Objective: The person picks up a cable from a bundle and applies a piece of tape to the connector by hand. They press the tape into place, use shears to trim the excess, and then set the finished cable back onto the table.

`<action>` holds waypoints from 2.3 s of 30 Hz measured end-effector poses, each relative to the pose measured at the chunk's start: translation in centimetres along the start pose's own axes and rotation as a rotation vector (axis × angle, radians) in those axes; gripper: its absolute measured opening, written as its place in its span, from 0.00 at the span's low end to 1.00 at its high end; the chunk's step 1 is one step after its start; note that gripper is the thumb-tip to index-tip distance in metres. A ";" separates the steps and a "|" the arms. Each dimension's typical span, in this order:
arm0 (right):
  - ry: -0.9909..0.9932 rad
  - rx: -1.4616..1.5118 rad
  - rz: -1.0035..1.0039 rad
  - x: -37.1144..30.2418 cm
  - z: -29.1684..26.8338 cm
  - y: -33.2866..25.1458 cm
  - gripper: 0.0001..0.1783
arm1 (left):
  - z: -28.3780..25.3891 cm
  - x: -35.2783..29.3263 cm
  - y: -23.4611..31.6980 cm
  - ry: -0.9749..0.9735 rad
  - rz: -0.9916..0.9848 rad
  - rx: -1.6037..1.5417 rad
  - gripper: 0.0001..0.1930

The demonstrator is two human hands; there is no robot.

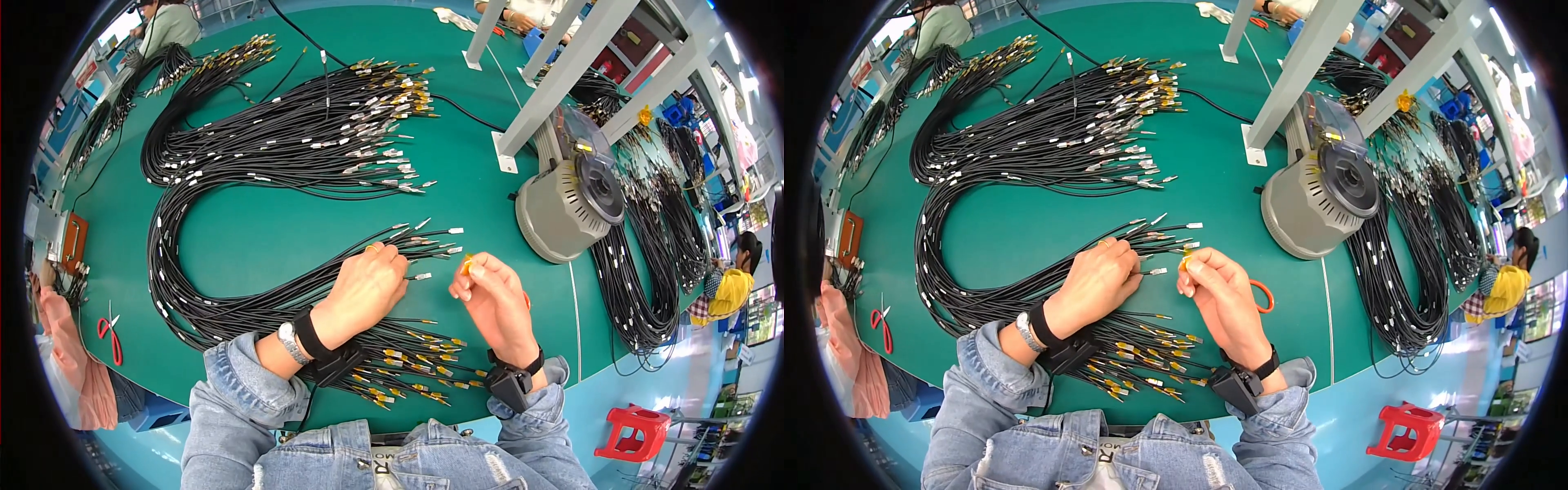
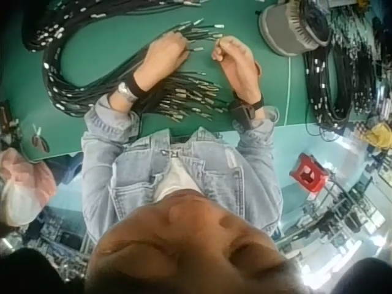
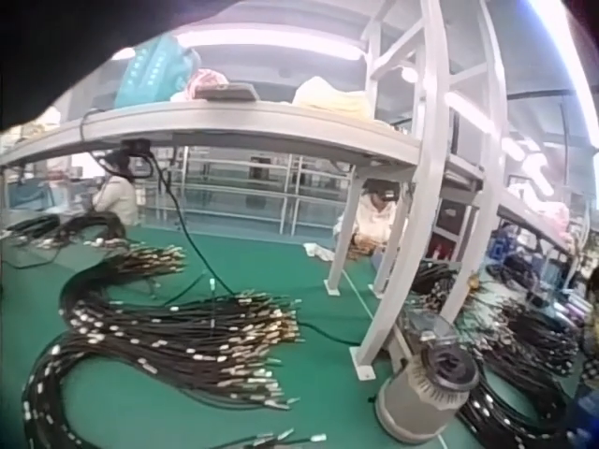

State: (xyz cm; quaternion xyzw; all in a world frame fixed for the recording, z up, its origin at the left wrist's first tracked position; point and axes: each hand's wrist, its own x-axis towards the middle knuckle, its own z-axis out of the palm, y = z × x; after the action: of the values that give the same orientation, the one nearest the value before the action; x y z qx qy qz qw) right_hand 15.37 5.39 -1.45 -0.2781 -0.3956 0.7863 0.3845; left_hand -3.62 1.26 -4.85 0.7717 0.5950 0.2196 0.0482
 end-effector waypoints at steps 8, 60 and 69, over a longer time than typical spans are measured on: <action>0.043 -0.129 0.096 -1.9 1.2 2.2 0.07 | -2.3 -0.9 1.1 0.077 -0.152 -0.482 0.05; 0.188 -0.441 0.038 -2.5 2.4 2.6 0.06 | -2.2 -2.0 1.4 0.314 0.175 -0.243 0.09; 0.169 -0.428 0.044 -2.5 2.4 2.7 0.06 | -2.4 -1.8 1.6 0.308 0.157 -0.304 0.11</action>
State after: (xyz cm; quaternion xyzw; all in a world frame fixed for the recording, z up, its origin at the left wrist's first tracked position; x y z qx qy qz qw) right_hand 13.92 1.35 -2.07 -0.4266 -0.5137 0.6666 0.3312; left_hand -3.46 -1.34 -2.69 0.7567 0.4935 0.4252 0.0553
